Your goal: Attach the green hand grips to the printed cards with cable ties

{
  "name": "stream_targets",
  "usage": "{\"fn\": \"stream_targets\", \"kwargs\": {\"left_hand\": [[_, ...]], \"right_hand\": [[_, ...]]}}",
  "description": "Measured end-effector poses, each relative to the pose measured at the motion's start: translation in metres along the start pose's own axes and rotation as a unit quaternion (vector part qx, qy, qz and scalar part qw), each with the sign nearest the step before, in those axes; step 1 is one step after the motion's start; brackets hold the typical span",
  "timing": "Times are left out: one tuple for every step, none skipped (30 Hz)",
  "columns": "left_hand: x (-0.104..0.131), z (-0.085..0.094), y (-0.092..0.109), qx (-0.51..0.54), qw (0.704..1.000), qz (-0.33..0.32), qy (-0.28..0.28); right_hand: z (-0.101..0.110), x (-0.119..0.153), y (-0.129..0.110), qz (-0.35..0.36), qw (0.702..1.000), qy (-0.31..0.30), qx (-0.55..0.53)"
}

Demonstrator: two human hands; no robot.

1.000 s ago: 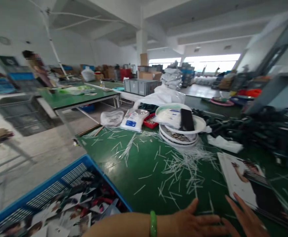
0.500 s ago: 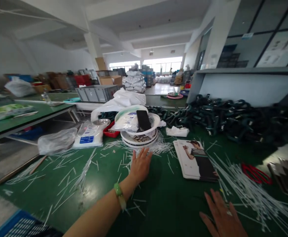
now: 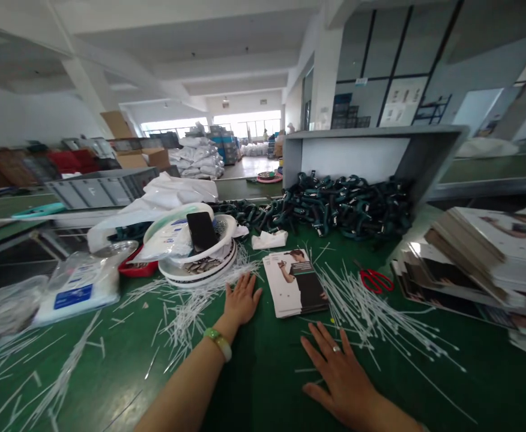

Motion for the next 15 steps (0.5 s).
{"fn": "stream_targets", "kwargs": {"left_hand": [[0.000,0.005,-0.003,-0.003,1.000,0.015,0.022],[0.001,0.011,-0.001,-0.003,0.999,0.018,0.047],[0.002,0.015,0.005,0.001,0.997,0.009,0.071],[0.005,0.019,0.016,0.010,0.996,-0.009,0.088],[0.006,0.021,0.029,0.025,0.995,-0.030,0.094],[0.007,0.021,0.044,0.043,0.994,-0.050,0.089],[0.007,0.018,0.059,0.060,0.994,-0.065,0.072],[0.005,0.015,0.073,0.071,0.993,-0.075,0.050],[0.003,0.011,0.086,0.073,0.993,-0.090,0.022],[0.001,0.006,0.098,0.067,0.992,-0.107,-0.007],[-0.002,0.001,0.106,0.054,0.990,-0.122,-0.032],[-0.004,-0.003,0.110,0.040,0.989,-0.132,-0.051],[-0.006,-0.006,0.110,0.028,0.989,-0.135,-0.060],[-0.008,-0.008,0.107,0.021,0.989,-0.134,-0.062],[-0.009,-0.008,0.103,0.018,0.989,-0.131,-0.060]], "right_hand": [[0.003,0.010,0.010,0.008,1.000,0.019,0.015],[0.008,0.018,0.021,0.007,0.998,0.043,0.035],[0.012,0.024,0.034,-0.006,0.996,0.070,0.057],[0.018,0.029,0.047,-0.031,0.992,0.096,0.079],[0.022,0.031,0.061,-0.059,0.987,0.117,0.097],[0.027,0.030,0.072,-0.082,0.982,0.129,0.107],[0.030,0.028,0.082,-0.092,0.981,0.132,0.110],[0.033,0.022,0.088,-0.084,0.983,0.125,0.106],[0.035,0.016,0.091,-0.062,0.987,0.112,0.095],[0.036,0.009,0.092,-0.036,0.991,0.097,0.082],[0.038,0.004,0.093,-0.014,0.994,0.084,0.069],[0.039,0.000,0.095,-0.001,0.995,0.074,0.060],[0.040,-0.001,0.098,0.002,0.996,0.068,0.057],[0.042,0.000,0.103,-0.005,0.996,0.068,0.059],[0.043,0.003,0.109,-0.018,0.995,0.074,0.065]]}}
Point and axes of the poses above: each hand's wrist, its own x-axis away from the middle knuckle, its own z-axis out of the back of the hand, y = z × x, the point moved 7 cm from there along -x, towards the middle knuckle, and after that the axes turned 6 degrees about z, right-handed, at the moved point
